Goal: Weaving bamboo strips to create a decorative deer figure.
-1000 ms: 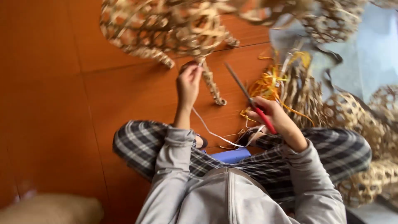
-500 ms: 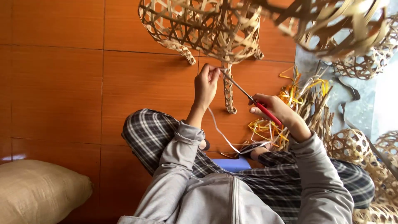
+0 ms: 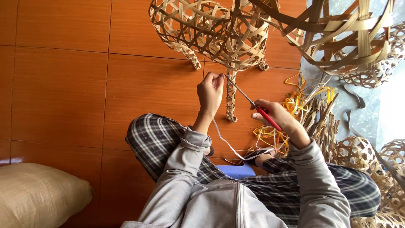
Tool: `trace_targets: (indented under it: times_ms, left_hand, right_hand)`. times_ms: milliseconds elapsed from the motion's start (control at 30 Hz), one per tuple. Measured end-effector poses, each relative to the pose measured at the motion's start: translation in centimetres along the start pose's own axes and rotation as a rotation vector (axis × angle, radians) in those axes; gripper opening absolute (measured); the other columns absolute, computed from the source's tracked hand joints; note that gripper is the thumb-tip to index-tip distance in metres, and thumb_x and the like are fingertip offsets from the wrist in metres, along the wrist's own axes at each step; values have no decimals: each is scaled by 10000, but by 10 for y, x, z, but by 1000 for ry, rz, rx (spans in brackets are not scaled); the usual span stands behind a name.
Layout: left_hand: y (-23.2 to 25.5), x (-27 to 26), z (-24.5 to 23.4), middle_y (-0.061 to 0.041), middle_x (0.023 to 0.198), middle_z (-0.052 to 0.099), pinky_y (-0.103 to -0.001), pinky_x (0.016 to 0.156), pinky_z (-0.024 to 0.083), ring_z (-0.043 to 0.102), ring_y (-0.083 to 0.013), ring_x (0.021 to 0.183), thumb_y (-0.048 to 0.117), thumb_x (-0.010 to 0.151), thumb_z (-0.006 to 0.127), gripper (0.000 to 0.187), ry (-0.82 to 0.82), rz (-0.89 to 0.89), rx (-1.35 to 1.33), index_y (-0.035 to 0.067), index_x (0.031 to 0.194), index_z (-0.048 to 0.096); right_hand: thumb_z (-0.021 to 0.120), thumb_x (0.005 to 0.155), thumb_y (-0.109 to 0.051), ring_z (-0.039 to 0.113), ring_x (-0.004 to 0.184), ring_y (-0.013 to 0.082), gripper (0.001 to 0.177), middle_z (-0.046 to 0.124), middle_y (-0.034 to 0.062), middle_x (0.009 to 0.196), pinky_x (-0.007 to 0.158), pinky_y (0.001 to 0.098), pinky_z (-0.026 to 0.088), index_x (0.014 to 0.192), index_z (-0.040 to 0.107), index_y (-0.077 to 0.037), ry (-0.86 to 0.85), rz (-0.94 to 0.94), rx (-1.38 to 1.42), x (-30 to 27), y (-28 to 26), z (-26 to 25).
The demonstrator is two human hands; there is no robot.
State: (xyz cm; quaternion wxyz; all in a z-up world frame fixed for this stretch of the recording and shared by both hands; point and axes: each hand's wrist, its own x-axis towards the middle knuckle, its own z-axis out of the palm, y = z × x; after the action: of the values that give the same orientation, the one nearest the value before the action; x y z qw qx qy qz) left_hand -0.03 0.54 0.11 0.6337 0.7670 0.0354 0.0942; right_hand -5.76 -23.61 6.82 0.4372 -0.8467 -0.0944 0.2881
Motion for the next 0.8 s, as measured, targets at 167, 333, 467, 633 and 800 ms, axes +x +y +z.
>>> trace_targets:
  times_ms: [167,333,467,633,800]
  left_hand:
    - [-11,-1,6,-87,896,769,-253,662,581,723,-145,731,104,1018,610,122,-119,-109,16,22,947,663]
    - [13,-6,1,-87,909,763,-272,709,571,721,-158,780,46,975,604,81,-159,-73,-43,-7,976,665]
    - [-6,-4,5,-83,918,747,-288,743,565,708,-160,819,9,982,574,79,-176,-72,-152,-25,998,644]
    - [-9,-1,3,-56,897,736,-264,703,545,677,-121,776,77,984,604,90,-155,-154,-208,19,966,670]
    - [-29,5,-1,-22,843,718,-243,731,546,669,-95,772,180,1022,654,158,-96,-144,-245,75,908,624]
  right_hand:
    - [679,906,-440,499,600,145,461,545,21,698,561,336,437,1152,642,-52,-45,79,106,16,-23,6]
    - [669,965,-464,489,726,135,464,536,20,792,655,333,467,1112,592,-31,8,-152,96,49,-13,12]
    - [662,973,-492,528,793,120,473,602,23,855,719,324,494,1110,599,-44,32,-254,133,59,-8,19]
    - [745,918,-490,555,767,243,536,607,143,865,716,371,507,1134,598,-22,156,-84,-116,32,-2,37]
    - [749,897,-392,624,906,378,562,606,207,1053,804,446,522,1260,549,-12,591,-298,-260,10,100,116]
